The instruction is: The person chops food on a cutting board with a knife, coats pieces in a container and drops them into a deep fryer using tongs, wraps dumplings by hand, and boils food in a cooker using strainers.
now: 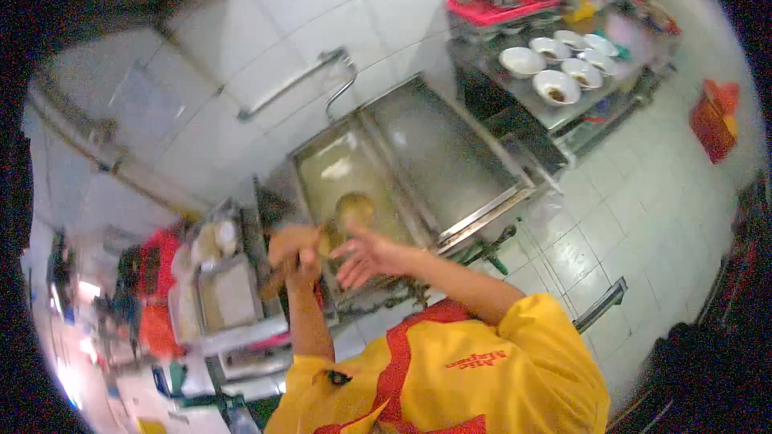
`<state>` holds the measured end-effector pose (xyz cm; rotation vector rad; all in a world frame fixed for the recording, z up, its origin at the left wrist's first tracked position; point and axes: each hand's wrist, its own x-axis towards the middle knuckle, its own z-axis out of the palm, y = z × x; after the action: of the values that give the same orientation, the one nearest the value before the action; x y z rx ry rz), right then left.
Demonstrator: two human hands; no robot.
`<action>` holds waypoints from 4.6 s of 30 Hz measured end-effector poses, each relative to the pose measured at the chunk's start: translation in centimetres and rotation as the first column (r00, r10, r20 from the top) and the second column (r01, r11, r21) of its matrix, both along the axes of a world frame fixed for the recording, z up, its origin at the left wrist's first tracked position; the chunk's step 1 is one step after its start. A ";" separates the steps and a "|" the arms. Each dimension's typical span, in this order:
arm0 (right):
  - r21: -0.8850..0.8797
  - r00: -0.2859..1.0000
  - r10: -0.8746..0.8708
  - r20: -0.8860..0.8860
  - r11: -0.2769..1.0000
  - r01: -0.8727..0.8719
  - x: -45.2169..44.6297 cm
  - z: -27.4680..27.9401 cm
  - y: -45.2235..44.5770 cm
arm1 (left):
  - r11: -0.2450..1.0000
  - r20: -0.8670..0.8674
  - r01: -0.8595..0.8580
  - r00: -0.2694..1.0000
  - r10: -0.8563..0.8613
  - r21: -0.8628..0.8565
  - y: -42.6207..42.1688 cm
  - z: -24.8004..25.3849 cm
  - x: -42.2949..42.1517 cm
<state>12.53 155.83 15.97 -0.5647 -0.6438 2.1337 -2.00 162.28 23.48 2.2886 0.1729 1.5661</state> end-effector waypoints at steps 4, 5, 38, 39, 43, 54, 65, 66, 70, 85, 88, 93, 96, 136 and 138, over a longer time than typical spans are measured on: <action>0.020 0.970 0.027 -0.241 1.000 -0.023 -3.4 -2.0 3.8 | 0.981 -0.030 -0.019 0.999 0.013 -0.195 -1.9 -5.7 -2.3; 0.004 0.955 -0.004 -0.297 1.000 0.006 -4.3 -1.8 4.0 | 0.974 -0.039 -0.035 0.999 0.027 -0.223 -2.3 -5.9 -2.3; 0.148 0.945 -0.108 -0.310 0.976 0.160 -7.3 0.9 1.9 | 0.942 -0.023 -0.065 0.998 0.061 -0.330 -1.1 -5.0 -2.6; 0.095 0.957 -0.200 -0.211 0.970 0.224 -7.8 0.3 2.0 | 0.941 -0.020 -0.063 0.998 0.060 -0.332 -1.0 -5.0 -2.7; 0.667 0.909 -0.139 -0.393 0.638 0.386 -11.5 -2.7 2.3 | 0.940 -0.031 -0.071 0.997 0.064 -0.334 -0.1 -4.3 -2.9; -0.007 0.969 -0.225 -0.098 0.974 0.225 -9.0 -4.0 5.0 | 0.940 -0.019 -0.054 0.999 0.051 -0.336 0.2 -4.6 -2.9; -0.013 0.933 -0.262 -0.245 0.964 0.267 -8.1 0.1 2.2 | 0.944 -0.036 -0.056 0.998 0.047 -0.325 -0.2 -4.9 -2.7; 0.025 0.936 -0.236 -0.263 0.968 0.251 -7.6 0.2 3.2 | 0.941 -0.034 -0.055 0.998 0.046 -0.333 -0.6 -5.3 -3.1; 0.184 0.948 -0.272 -0.166 0.935 0.301 -8.8 0.1 1.1 | 0.933 -0.056 -0.059 0.998 0.042 -0.356 -2.4 -6.0 -3.2; 0.108 0.921 -0.207 -0.330 0.961 0.254 -7.9 -1.8 3.8 | 0.948 -0.062 -0.048 0.998 0.030 -0.313 -2.0 -5.5 -2.6; -0.102 0.932 -0.361 -0.031 0.929 0.356 -7.4 3.7 1.9 | 0.957 -0.069 -0.033 0.998 0.013 -0.288 -2.2 -5.9 -3.0; -0.233 0.895 -0.379 0.235 0.872 0.430 -9.2 5.6 -1.2 | 0.965 -0.080 0.066 0.993 -0.089 -0.255 -2.2 -4.1 -2.6; -0.116 0.840 -0.428 0.335 0.865 0.487 -9.0 7.2 1.5 | 0.967 -0.080 0.083 0.991 -0.105 -0.243 -3.8 -4.6 -3.9; -0.274 0.907 -0.394 0.148 0.865 0.421 -7.0 4.3 3.8 | 0.936 0.237 0.288 0.942 -0.238 -0.203 1.4 0.9 -1.8; -0.060 0.862 -0.423 0.279 0.888 0.456 -5.0 4.9 1.1 | 0.921 0.270 0.317 0.929 -0.253 -0.226 2.2 1.1 -1.6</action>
<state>7.53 156.95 20.89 -0.9742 -0.4646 1.6854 -3.56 164.43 24.63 1.8118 -0.0159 1.5399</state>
